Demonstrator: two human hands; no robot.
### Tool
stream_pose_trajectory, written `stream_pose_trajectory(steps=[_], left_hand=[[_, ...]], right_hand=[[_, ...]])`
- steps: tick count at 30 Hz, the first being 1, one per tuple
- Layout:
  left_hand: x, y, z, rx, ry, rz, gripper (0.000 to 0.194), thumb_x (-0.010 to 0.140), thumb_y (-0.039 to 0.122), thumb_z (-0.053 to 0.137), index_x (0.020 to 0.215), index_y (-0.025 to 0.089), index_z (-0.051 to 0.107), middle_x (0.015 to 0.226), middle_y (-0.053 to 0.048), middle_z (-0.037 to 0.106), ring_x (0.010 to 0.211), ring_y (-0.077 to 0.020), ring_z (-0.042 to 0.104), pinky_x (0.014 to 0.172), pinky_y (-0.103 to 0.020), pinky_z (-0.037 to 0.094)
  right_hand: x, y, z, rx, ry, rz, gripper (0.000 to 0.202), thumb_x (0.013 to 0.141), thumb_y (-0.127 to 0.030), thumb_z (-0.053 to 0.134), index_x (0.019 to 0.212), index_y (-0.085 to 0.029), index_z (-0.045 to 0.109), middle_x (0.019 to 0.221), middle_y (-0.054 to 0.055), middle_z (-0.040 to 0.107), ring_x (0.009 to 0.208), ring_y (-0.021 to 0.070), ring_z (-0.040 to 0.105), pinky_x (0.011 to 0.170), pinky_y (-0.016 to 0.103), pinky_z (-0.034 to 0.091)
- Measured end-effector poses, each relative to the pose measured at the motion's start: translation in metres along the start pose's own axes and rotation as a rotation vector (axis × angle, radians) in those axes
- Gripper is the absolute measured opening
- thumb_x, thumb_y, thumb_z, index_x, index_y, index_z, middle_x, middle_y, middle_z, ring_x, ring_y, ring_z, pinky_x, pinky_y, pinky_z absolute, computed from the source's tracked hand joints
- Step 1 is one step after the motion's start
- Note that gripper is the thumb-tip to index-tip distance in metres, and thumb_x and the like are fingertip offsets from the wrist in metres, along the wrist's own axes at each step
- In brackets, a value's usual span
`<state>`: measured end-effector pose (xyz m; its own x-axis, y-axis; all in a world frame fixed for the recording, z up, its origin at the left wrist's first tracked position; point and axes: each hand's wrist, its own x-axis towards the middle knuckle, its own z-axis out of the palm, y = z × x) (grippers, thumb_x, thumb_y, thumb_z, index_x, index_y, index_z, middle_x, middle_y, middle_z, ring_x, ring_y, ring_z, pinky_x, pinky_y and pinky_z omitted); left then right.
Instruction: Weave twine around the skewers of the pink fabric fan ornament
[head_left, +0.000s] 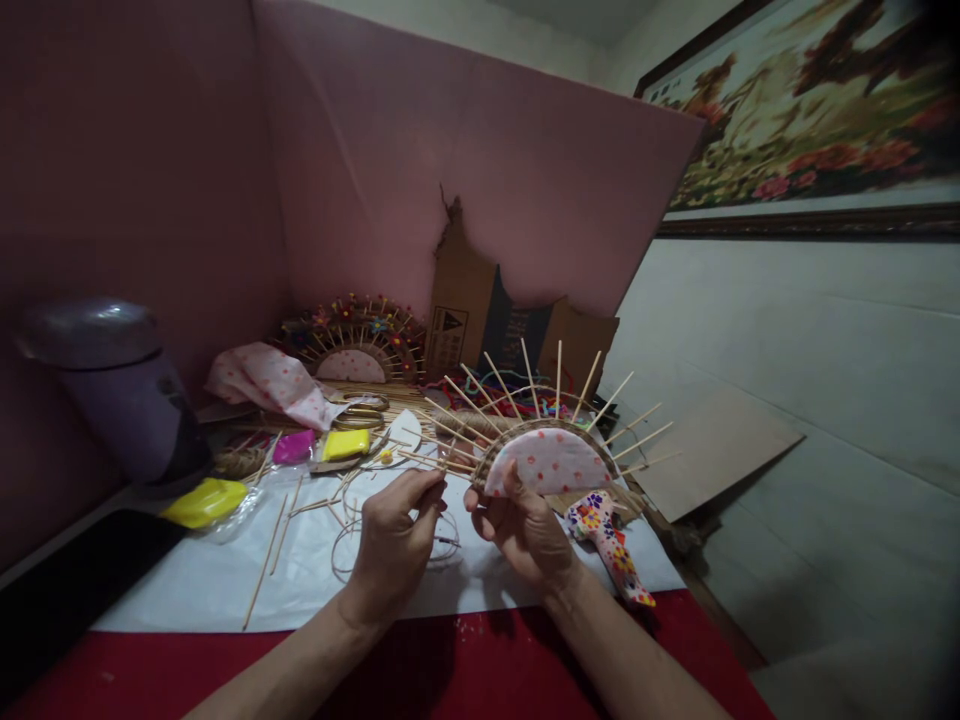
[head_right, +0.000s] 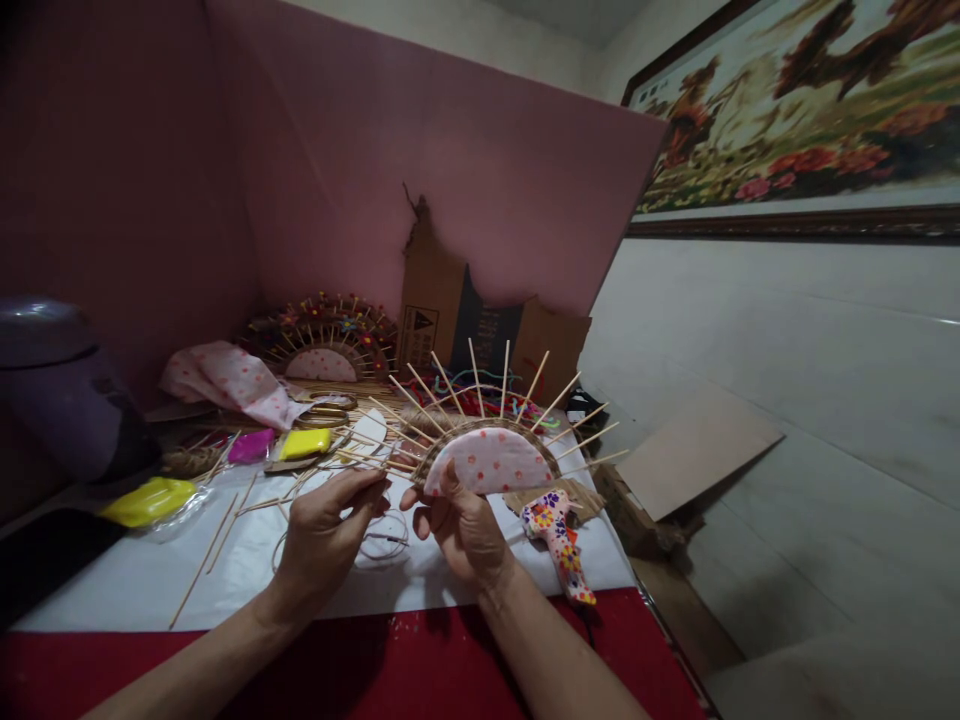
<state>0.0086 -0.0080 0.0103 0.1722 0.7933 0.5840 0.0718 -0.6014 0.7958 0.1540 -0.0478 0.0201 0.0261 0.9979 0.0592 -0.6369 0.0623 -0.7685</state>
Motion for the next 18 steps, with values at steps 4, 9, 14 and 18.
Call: stream_pose_trajectory(steps=[4,9,14,18], left_hand=[[-0.0025,-0.0006,0.0004,-0.020,0.027,-0.072,0.015,0.073,0.019,0.062,0.087,0.021,0.069,0.073,-0.003,0.069,0.058,-0.0162,0.065,0.060,-0.026,0.050],[-0.0035,0.0001,-0.0002,0.075,0.030,0.018,0.014,0.074,0.018,0.061,0.087,0.019,0.068,0.075,-0.003,0.070,0.060,-0.0157,0.065,0.061,-0.025,0.051],[-0.0026,0.0003,0.0016,0.008,0.014,-0.009,0.012,0.076,0.021,0.060,0.085,0.017,0.067,0.073,-0.002,0.069,0.058,-0.0144,0.065,0.058,-0.025,0.053],[0.0004,0.0072,0.0024,-0.142,-0.001,-0.216,0.014,0.076,0.029,0.062,0.079,0.016,0.066,0.066,-0.001,0.067,0.053,-0.0132,0.063,0.051,-0.023,0.052]], right_hand=[[0.0002,0.0013,-0.0011,0.009,0.008,0.004,0.032,0.072,-0.047,0.069,0.066,-0.017,0.059,0.063,0.001,0.060,0.046,0.0085,0.048,0.043,0.020,0.033],[0.0007,0.0020,-0.0025,0.024,0.004,0.009,0.031,0.072,-0.046,0.069,0.066,-0.017,0.059,0.063,0.001,0.060,0.046,0.0088,0.049,0.043,0.020,0.033],[0.0008,0.0023,-0.0026,0.029,-0.001,0.008,0.031,0.072,-0.046,0.068,0.067,-0.017,0.060,0.064,0.004,0.063,0.051,0.0104,0.053,0.044,0.019,0.034],[0.0003,0.0028,-0.0018,0.009,-0.015,0.012,0.034,0.074,-0.049,0.066,0.066,-0.016,0.060,0.062,0.004,0.064,0.047,0.0095,0.050,0.044,0.019,0.034]])
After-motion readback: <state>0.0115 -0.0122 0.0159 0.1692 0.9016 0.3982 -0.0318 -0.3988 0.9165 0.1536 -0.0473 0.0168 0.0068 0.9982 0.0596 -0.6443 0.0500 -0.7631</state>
